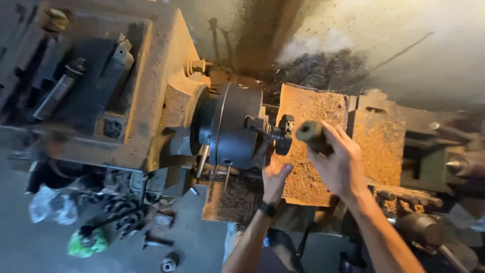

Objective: The person works at a lathe, turning and tightening the chuck by hand and with a chuck key while holding a cylindrical metal workpiece. They rotate the chuck, position the workpiece against the machine, and repeatedly adjust the chuck and workpiece throughout the episode.

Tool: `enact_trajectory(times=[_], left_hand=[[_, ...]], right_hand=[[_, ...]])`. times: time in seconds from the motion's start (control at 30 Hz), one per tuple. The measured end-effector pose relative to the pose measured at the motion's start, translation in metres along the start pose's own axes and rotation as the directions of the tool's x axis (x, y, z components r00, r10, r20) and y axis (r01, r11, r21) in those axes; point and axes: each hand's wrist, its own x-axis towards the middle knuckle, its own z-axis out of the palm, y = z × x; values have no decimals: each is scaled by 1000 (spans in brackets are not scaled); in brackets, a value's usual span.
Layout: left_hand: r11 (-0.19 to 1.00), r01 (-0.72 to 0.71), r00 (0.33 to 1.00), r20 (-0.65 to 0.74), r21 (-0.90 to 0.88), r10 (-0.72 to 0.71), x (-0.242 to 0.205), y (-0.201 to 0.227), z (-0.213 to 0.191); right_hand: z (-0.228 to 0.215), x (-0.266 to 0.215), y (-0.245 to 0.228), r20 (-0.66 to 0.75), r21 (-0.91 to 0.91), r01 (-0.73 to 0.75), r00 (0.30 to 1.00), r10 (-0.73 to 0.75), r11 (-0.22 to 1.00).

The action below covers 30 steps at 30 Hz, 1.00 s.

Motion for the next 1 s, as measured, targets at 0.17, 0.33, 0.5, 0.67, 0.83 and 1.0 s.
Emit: enact_trajectory(times=[0.17,0.33,0.5,0.67,0.83,1.0], left_hand=[[929,-150,975,106,-337,195,54,-8,11],[955,-49,991,101,-293,82,64,-10,8],[924,24,994,111,-382,20,67,-6,10],[940,28,995,99,-341,7,67,1,13],[943,-30,995,83,-333,61,68,9,13],[971,15,997,82,-237,5,56,10,6]], right_hand=[[19,57,-14,300,-503,343,930,-212,793],[33,66,-10,456,-582,433,875,-164,689],[36,68,-7,488,-576,455,858,-161,679],[39,66,-4,217,-466,185,972,-91,865],[34,62,14,333,-575,393,914,-233,718],[15,29,-9,35,-248,26,999,-18,969]])
